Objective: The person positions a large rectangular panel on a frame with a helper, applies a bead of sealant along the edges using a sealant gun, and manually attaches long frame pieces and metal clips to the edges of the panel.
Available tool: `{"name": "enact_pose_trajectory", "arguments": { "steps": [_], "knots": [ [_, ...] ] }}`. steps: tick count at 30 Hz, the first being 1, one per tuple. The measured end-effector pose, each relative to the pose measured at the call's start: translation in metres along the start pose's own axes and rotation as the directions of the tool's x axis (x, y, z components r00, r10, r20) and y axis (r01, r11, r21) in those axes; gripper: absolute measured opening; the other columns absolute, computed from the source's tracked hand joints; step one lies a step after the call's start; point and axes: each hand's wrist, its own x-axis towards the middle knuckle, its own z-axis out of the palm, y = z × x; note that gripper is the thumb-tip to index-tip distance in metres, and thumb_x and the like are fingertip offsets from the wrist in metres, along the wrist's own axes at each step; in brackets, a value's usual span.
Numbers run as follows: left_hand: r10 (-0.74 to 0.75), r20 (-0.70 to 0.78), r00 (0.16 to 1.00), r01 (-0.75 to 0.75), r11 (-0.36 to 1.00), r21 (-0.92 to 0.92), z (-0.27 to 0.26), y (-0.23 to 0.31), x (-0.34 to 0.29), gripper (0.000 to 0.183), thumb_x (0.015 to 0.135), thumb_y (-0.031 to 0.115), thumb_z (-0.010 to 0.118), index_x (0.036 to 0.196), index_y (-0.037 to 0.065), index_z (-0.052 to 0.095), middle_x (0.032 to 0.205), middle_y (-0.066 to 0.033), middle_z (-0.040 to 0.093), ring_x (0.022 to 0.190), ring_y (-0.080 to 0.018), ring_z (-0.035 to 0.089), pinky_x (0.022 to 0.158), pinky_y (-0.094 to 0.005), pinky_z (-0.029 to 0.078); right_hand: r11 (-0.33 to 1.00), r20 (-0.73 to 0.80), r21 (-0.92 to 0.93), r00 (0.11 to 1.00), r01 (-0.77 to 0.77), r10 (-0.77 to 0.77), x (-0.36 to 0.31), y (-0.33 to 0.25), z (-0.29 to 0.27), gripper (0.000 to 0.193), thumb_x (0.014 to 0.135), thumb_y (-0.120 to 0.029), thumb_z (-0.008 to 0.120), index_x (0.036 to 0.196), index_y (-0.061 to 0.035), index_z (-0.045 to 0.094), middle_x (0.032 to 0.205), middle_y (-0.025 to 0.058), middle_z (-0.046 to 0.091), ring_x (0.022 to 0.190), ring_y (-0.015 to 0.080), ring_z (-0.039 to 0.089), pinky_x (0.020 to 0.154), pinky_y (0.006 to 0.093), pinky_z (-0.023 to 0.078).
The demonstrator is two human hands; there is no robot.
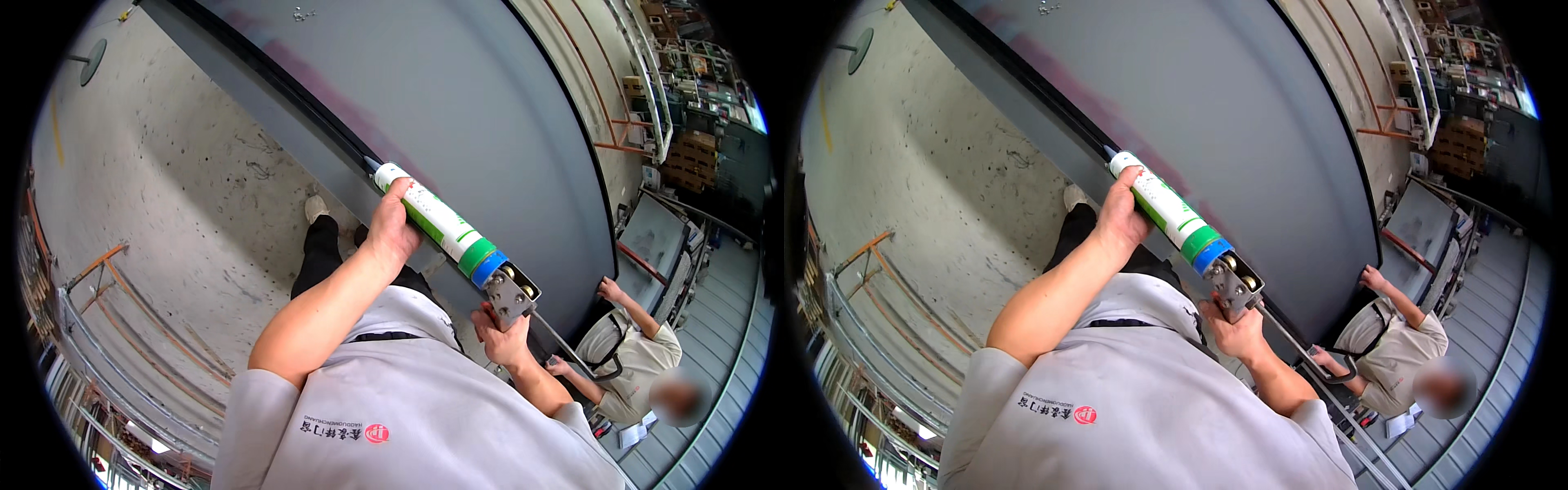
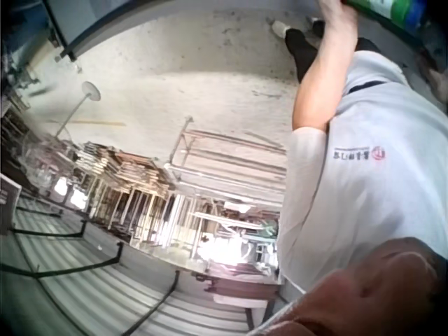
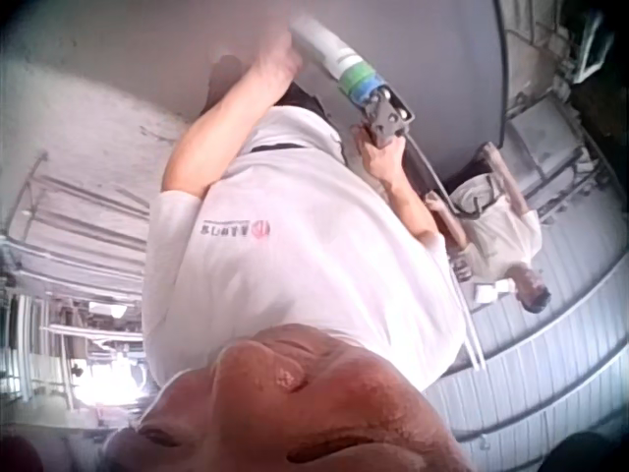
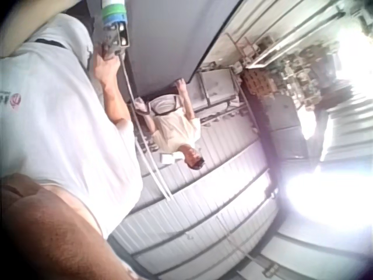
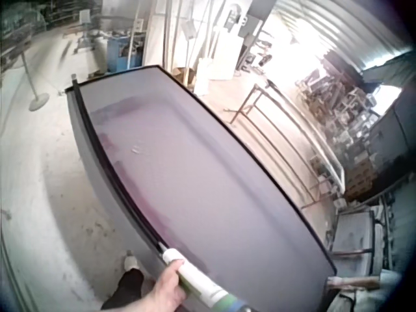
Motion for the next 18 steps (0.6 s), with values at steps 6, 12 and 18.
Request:
{"name": "enact_pose_trajectory", "arguments": {
  "steps": [6, 12, 18],
  "knots": [
    [0.000, -0.023, 1.000, 0.000, 1.000, 0.030, -0.007, -0.029, -0.002, 0.022, 0.093, 0.026, 0.056, 0.102, 0.006, 0.052, 0.091, -0.0097, 0.060, 0.088, -0.0268, 0.062, 0.088, -0.0464, 0.052, 0.998, -0.003, -0.044, 0.999, 0.047, -0.048, -0.013, 0.018, -0.012, 0.014, 0.080, -0.011, 0.071, 0.086, -0.0020, 0.063, 0.069, 0.0071, 0.058, 0.061, 0.0192, 0.054, 0.059, 0.0330, 0.048],
    [-0.039, -0.033, 0.999, 0.040, 0.998, 0.049, -0.013, -0.045, -0.004, 0.023, 0.094, 0.029, 0.056, 0.104, 0.008, 0.053, 0.096, -0.0081, 0.060, 0.092, -0.0252, 0.061, 0.092, -0.0455, 0.050, 0.994, -0.015, 0.054, 0.995, -0.094, 0.095, -0.029, 0.017, -0.018, 0.017, 0.081, -0.013, 0.072, 0.088, -0.0015, 0.061, 0.071, 0.0041, 0.059, 0.065, 0.0159, 0.054, 0.060, 0.0330, 0.048],
    [-0.103, 0.000, 0.995, 0.103, 0.993, 0.048, -0.018, -0.033, -0.002, 0.023, 0.094, 0.030, 0.056, 0.104, 0.009, 0.053, 0.097, -0.0072, 0.061, 0.094, -0.0244, 0.062, 0.092, -0.0441, 0.050, 0.917, 0.188, 0.389, 0.966, 0.092, -0.177, -0.030, -0.048, -0.023, 0.047, 0.078, -0.013, 0.074, 0.118, 0.0031, 0.056, 0.104, 0.0072, 0.061, 0.099, 0.0173, 0.057, 0.091, 0.0312, 0.045]
  ]
}}
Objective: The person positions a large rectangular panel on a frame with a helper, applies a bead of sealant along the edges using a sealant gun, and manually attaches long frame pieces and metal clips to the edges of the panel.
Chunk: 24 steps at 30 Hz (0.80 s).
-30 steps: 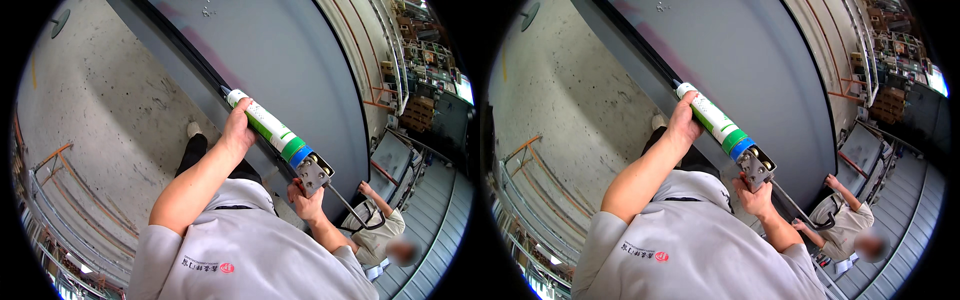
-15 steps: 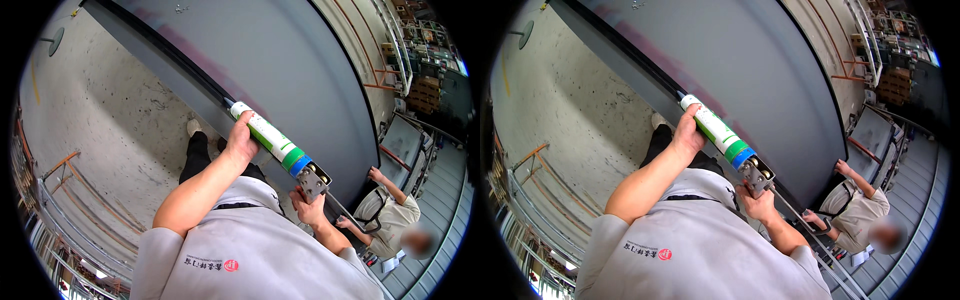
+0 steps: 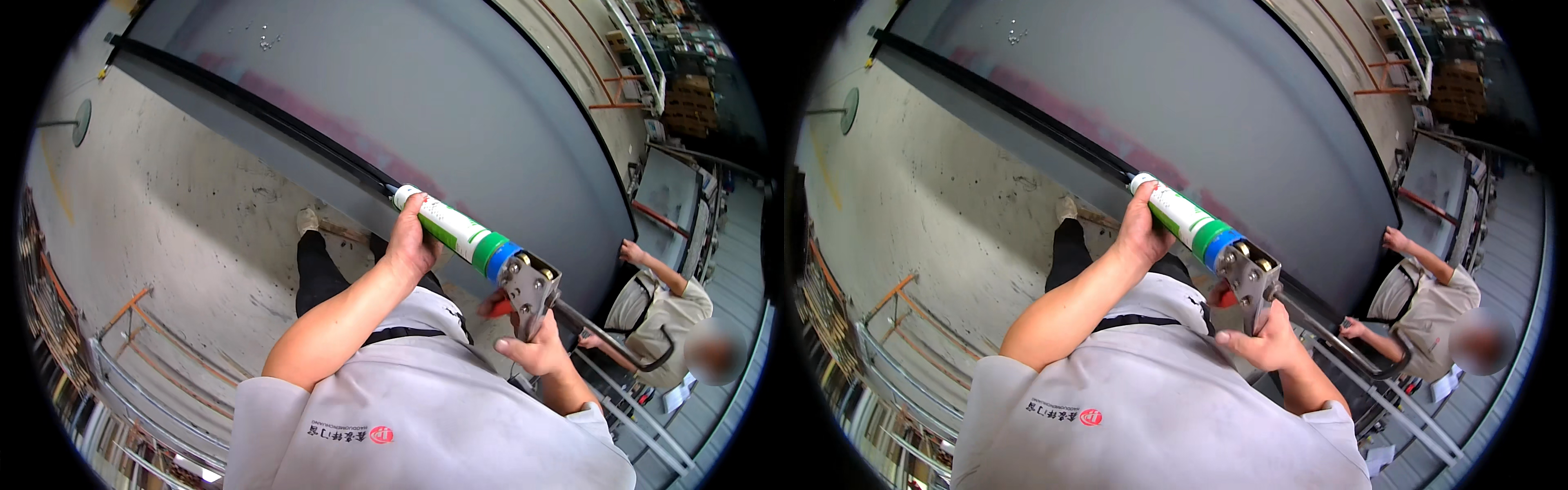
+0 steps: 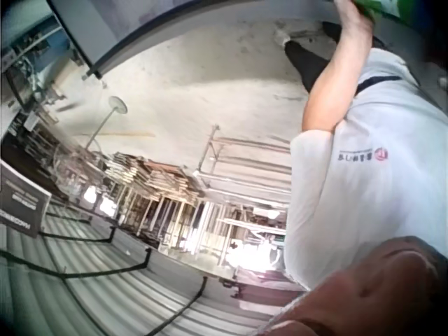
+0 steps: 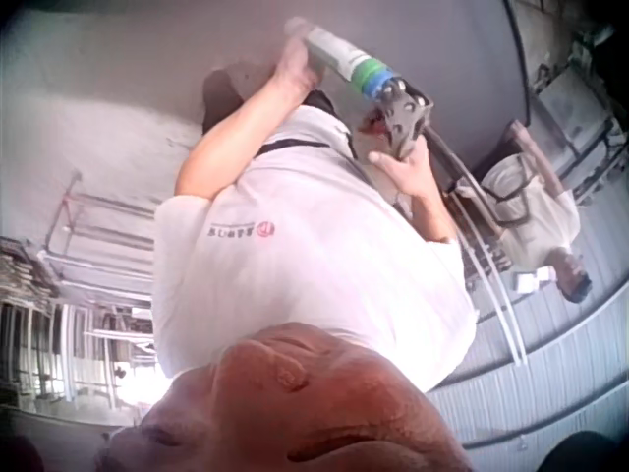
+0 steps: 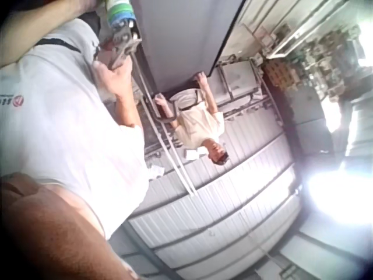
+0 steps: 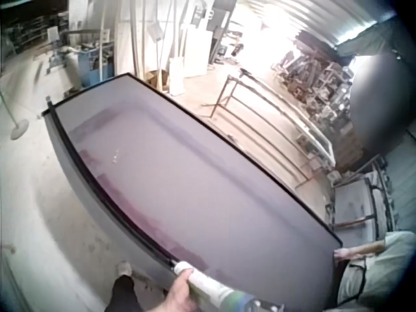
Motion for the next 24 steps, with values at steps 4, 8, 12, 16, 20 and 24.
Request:
{"name": "enact_pose_trajectory", "arguments": {
  "steps": [4, 8, 12, 16, 20, 24],
  "knots": [
    [-0.144, -0.002, 0.990, 0.143, 0.983, 0.113, 0.013, 0.009, -0.005, 0.028, 0.095, 0.035, 0.054, 0.102, 0.008, 0.053, 0.095, -0.0076, 0.063, 0.091, -0.0251, 0.065, 0.087, -0.0431, 0.054, 0.994, 0.110, 0.082, 0.990, 0.075, -0.084, 0.006, -0.030, 0.023, 0.064, 0.065, -0.019, 0.072, 0.122, 0.0039, 0.053, 0.125, 0.0152, 0.051, 0.114, 0.0229, 0.050, 0.099, 0.0374, 0.040],
    [-0.347, -0.086, 0.934, 0.356, 0.882, 0.307, 0.028, 0.019, -0.009, 0.029, 0.093, 0.038, 0.056, 0.099, 0.010, 0.055, 0.089, -0.0057, 0.063, 0.084, -0.0247, 0.065, 0.084, -0.0441, 0.054, 0.961, -0.017, 0.198, 0.981, 0.193, -0.194, -0.003, -0.031, 0.061, 0.068, 0.066, -0.023, 0.072, 0.124, 0.0050, 0.051, 0.127, 0.0152, 0.051, 0.117, 0.0262, 0.049, 0.101, 0.0400, 0.038],
    [-0.404, -0.232, 0.885, 0.466, 0.754, 0.463, 0.038, 0.023, -0.018, 0.030, 0.092, 0.037, 0.057, 0.105, 0.010, 0.052, 0.096, -0.0076, 0.060, 0.090, -0.0249, 0.063, 0.089, -0.0451, 0.051, 0.891, -0.310, 0.415, 0.950, 0.181, -0.049, -0.011, -0.029, 0.109, 0.074, 0.068, -0.022, 0.072, 0.131, 0.0042, 0.046, 0.130, 0.0159, 0.048, 0.124, 0.0265, 0.046, 0.108, 0.0413, 0.032],
    [-0.434, -0.381, 0.816, 0.575, 0.676, 0.461, 0.043, 0.028, -0.021, 0.032, 0.092, 0.032, 0.060, 0.111, 0.008, 0.049, 0.103, -0.0092, 0.057, 0.096, -0.0261, 0.060, 0.095, -0.0473, 0.048, 0.804, -0.499, 0.537, 0.864, 0.255, 0.059, -0.014, -0.025, 0.153, 0.083, 0.069, -0.021, 0.072, 0.139, 0.0030, 0.034, 0.126, 0.0165, 0.051, 0.124, 0.0279, 0.047, 0.110, 0.0435, 0.031],
    [-0.428, -0.498, 0.754, 0.654, 0.550, 0.519, 0.054, 0.029, -0.023, 0.025, 0.093, 0.026, 0.059, 0.108, 0.007, 0.050, 0.098, -0.0089, 0.058, 0.092, -0.0261, 0.061, 0.091, -0.0464, 0.051, 0.712, -0.624, 0.607, 0.767, 0.354, 0.150, -0.007, -0.030, 0.177, 0.079, 0.069, -0.018, 0.069, 0.138, 0.0020, 0.035, 0.125, 0.0174, 0.053, 0.124, 0.0287, 0.048, 0.110, 0.0454, 0.031],
    [-0.480, -0.551, 0.683, 0.730, 0.431, 0.530, 0.051, 0.024, -0.010, 0.022, 0.094, 0.024, 0.058, 0.105, 0.007, 0.051, 0.094, -0.0084, 0.059, 0.086, -0.0255, 0.062, 0.086, -0.0443, 0.053, 0.717, -0.702, 0.577, 0.687, 0.392, 0.189, 0.001, -0.045, 0.192, 0.079, 0.070, -0.014, 0.066, 0.140, 0.0021, 0.034, 0.127, 0.0182, 0.052, 0.124, 0.0298, 0.048, 0.111, 0.0473, 0.031]
  ]
}}
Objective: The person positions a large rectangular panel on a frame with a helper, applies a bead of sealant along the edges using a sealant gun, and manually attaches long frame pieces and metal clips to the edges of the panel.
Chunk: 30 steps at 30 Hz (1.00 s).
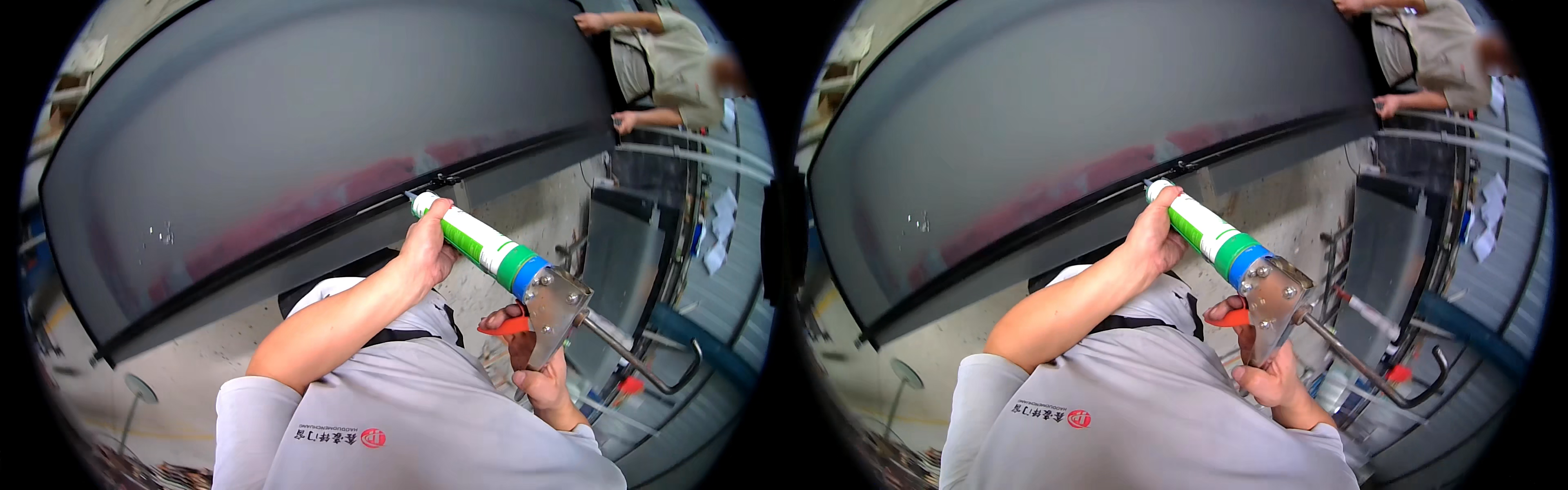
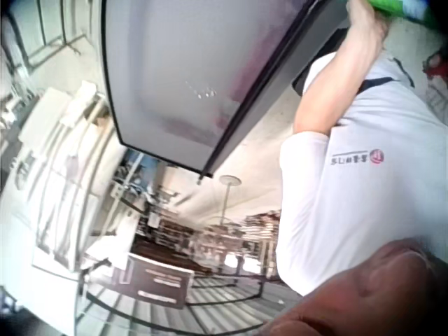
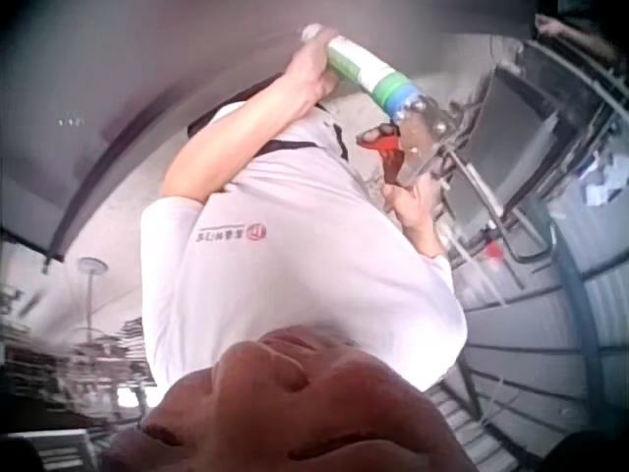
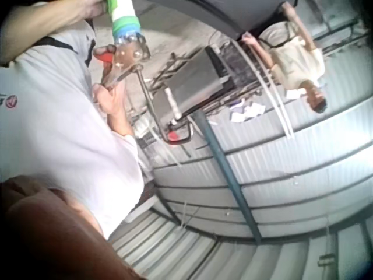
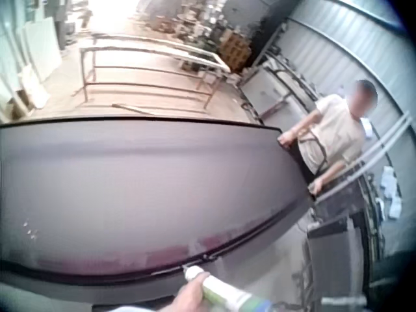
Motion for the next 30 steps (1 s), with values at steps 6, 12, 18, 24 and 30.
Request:
{"name": "enact_pose_trajectory", "arguments": {
  "steps": [6, 12, 18, 24, 30],
  "knots": [
    [-0.154, -0.034, 0.988, 0.157, 0.973, 0.167, 0.005, 0.015, 0.005, 0.021, 0.093, 0.022, 0.058, 0.102, 0.005, 0.051, 0.089, -0.0089, 0.059, 0.080, -0.0253, 0.063, 0.081, -0.0438, 0.056, 0.997, -0.202, 0.050, 0.978, 0.053, -0.042, 0.000, 0.017, 0.057, 0.075, 0.072, -0.006, 0.062, 0.141, 0.0016, 0.034, 0.131, 0.0181, 0.049, 0.127, 0.0307, 0.046, 0.111, 0.0487, 0.030],
    [-0.191, -0.090, 0.977, 0.210, 0.921, 0.329, 0.001, 0.037, 0.003, 0.027, 0.089, 0.019, 0.061, 0.106, 0.001, 0.050, 0.089, -0.0115, 0.058, 0.079, -0.0268, 0.062, 0.076, -0.0447, 0.055, 0.989, -0.415, 0.032, 0.902, 0.141, -0.115, 0.016, 0.041, 0.127, 0.075, 0.073, -0.005, 0.063, 0.142, -0.0001, 0.033, 0.132, 0.0180, 0.047, 0.128, 0.0322, 0.044, 0.112, 0.0510, 0.028],
    [-0.215, -0.144, 0.966, 0.257, 0.850, 0.460, 0.000, 0.051, 0.004, 0.032, 0.085, 0.020, 0.064, 0.106, -0.001, 0.051, 0.089, -0.0132, 0.058, 0.076, -0.0276, 0.062, 0.073, -0.0458, 0.055, 0.983, -0.542, 0.053, 0.832, 0.177, -0.120, 0.032, 0.064, 0.172, 0.077, 0.070, -0.001, 0.059, 0.141, 0.0006, 0.031, 0.132, 0.0196, 0.046, 0.128, 0.0329, 0.043, 0.114, 0.0515, 0.025],
    [-0.219, -0.133, 0.967, 0.255, 0.801, 0.542, 0.007, 0.058, 0.004, 0.040, 0.084, 0.018, 0.064, 0.111, -0.009, 0.052, 0.095, -0.0158, 0.060, 0.083, -0.0268, 0.063, 0.075, -0.0416, 0.052, 0.977, -0.595, -0.037, 0.780, 0.212, -0.192, 0.049, 0.080, 0.190, 0.078, 0.074, -0.006, 0.061, 0.146, -0.0042, 0.028, 0.131, 0.0192, 0.047, 0.127, 0.0334, 0.042, 0.113, 0.0565, 0.023],
    [-0.228, -0.078, 0.970, 0.233, 0.799, 0.554, 0.004, 0.056, 0.017, 0.030, 0.086, 0.022, 0.060, 0.103, -0.001, 0.050, 0.082, -0.0124, 0.058, 0.067, -0.0252, 0.063, 0.064, -0.0453, 0.057, 0.982, -0.668, -0.062, 0.723, 0.179, -0.174, 0.059, 0.079, 0.198, 0.071, 0.079, -0.009, 0.059, 0.144, -0.0033, 0.032, 0.128, 0.0197, 0.048, 0.124, 0.0335, 0.045, 0.112, 0.0566, 0.025]
  ]
}}
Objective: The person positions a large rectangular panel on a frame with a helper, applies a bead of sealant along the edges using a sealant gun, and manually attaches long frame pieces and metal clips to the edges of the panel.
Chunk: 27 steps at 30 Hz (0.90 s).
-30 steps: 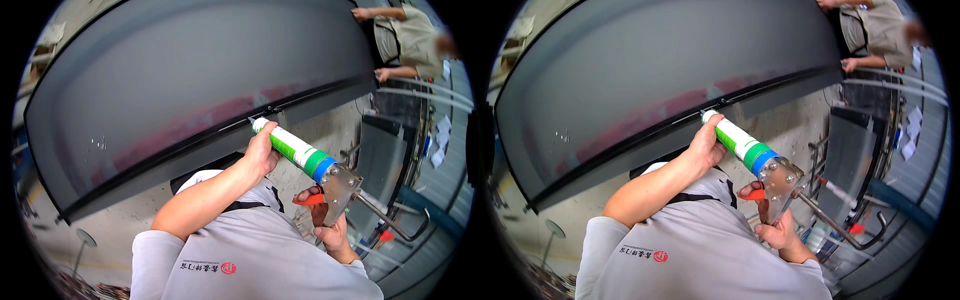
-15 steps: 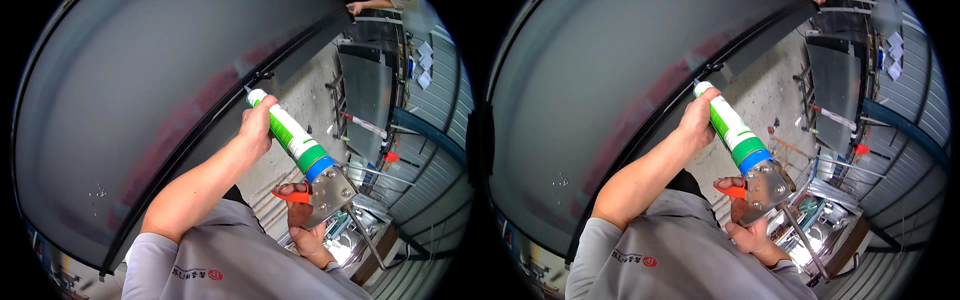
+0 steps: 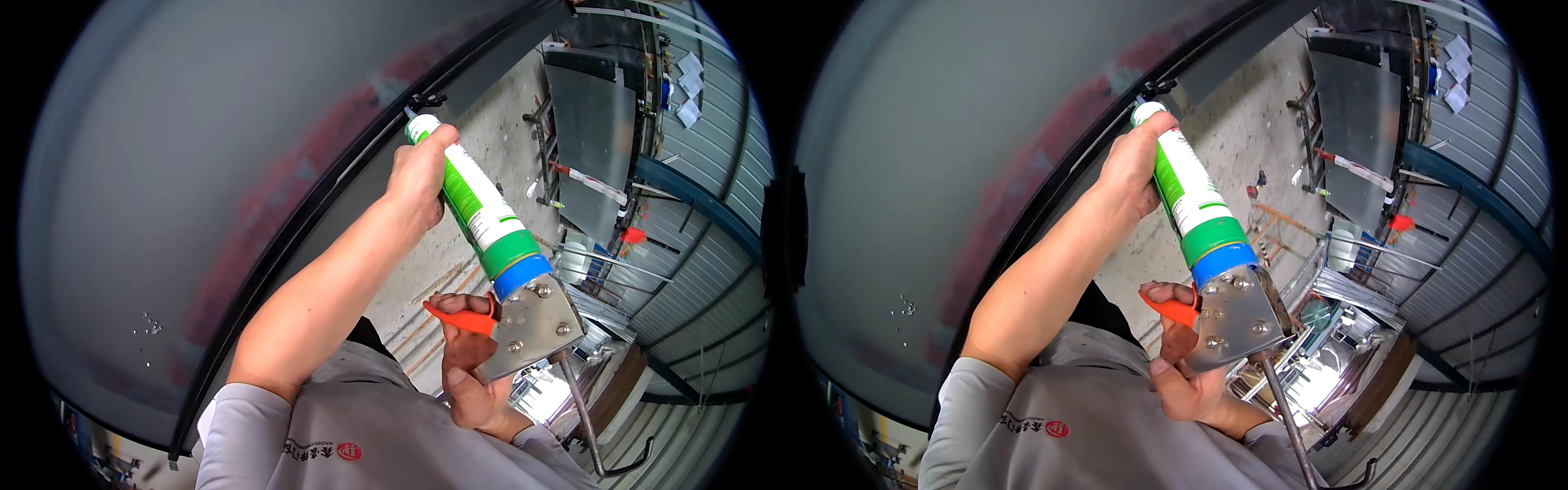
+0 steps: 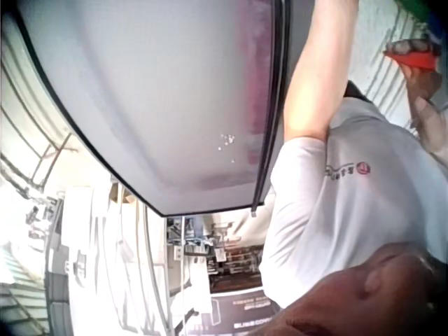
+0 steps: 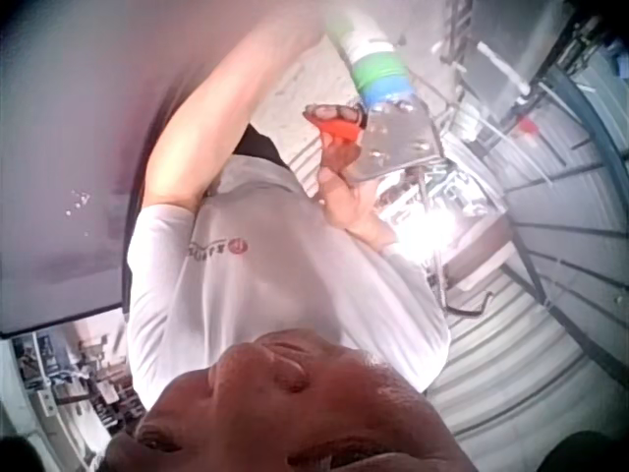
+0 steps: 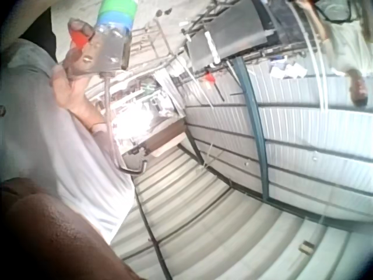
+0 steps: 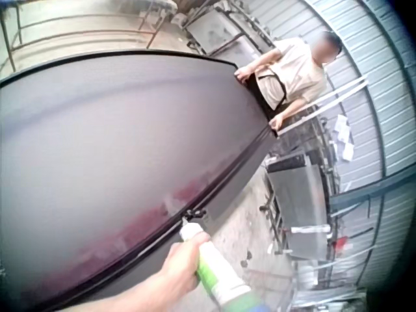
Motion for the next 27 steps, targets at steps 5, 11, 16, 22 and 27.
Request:
{"name": "enact_pose_trajectory", "arguments": {
  "steps": [5, 11, 16, 22, 27],
  "knots": [
    [-0.094, 0.154, 0.984, 0.141, 0.933, -0.330, -0.003, -0.010, 0.003, 0.028, 0.086, 0.024, 0.058, 0.099, 0.001, 0.049, 0.081, -0.0136, 0.059, 0.074, -0.0295, 0.065, 0.072, -0.0485, 0.057, 0.996, -0.116, 0.076, 0.992, -0.040, 0.049, -0.002, -0.005, 0.008, 0.052, 0.089, -0.017, 0.056, 0.136, -0.0029, 0.040, 0.121, 0.0172, 0.051, 0.118, 0.0314, 0.048, 0.111, 0.0561, 0.029],
    [-0.105, 0.230, 0.967, 0.196, 0.887, -0.419, 0.003, -0.012, 0.011, 0.023, 0.084, 0.021, 0.056, 0.097, 0.004, 0.047, 0.081, -0.0149, 0.060, 0.078, -0.0340, 0.066, 0.076, -0.0519, 0.056, 0.989, -0.172, 0.121, 0.979, -0.090, 0.110, 0.007, -0.014, 0.004, 0.050, 0.085, -0.017, 0.062, 0.129, -0.0045, 0.045, 0.113, 0.0153, 0.052, 0.110, 0.0314, 0.050, 0.106, 0.0548, 0.033],
    [-0.130, 0.241, 0.962, 0.228, 0.869, -0.440, 0.001, -0.007, 0.007, 0.022, 0.085, 0.021, 0.056, 0.097, 0.005, 0.047, 0.080, -0.0143, 0.060, 0.077, -0.0341, 0.066, 0.075, -0.0519, 0.057, 0.988, -0.135, 0.146, 0.988, -0.054, 0.074, 0.009, -0.016, 0.008, 0.055, 0.074, 0.004, 0.048, 0.129, 0.0014, 0.042, 0.109, 0.0208, 0.052, 0.104, 0.0327, 0.051, 0.098, 0.0547, 0.039],
    [-0.149, 0.239, 0.959, 0.248, 0.851, -0.464, 0.000, -0.006, -0.001, 0.021, 0.086, 0.021, 0.055, 0.097, 0.005, 0.046, 0.081, -0.0139, 0.059, 0.077, -0.0339, 0.066, 0.075, -0.0525, 0.056, 0.984, -0.145, 0.153, 0.983, -0.093, 0.115, 0.004, -0.023, 0.011, 0.053, 0.075, 0.003, 0.049, 0.127, 0.0019, 0.042, 0.106, 0.0203, 0.052, 0.101, 0.0316, 0.051, 0.095, 0.0538, 0.040],
    [-0.167, 0.253, 0.953, 0.273, 0.839, -0.470, -0.007, -0.007, -0.006, 0.022, 0.086, 0.021, 0.055, 0.097, 0.005, 0.046, 0.081, -0.0139, 0.059, 0.077, -0.0340, 0.065, 0.075, -0.0525, 0.056, 0.978, -0.175, 0.158, 0.972, -0.133, 0.160, -0.003, -0.028, 0.016, 0.051, 0.075, 0.003, 0.049, 0.125, 0.0018, 0.042, 0.104, 0.0189, 0.052, 0.099, 0.0313, 0.051, 0.093, 0.0532, 0.041]
  ]
}}
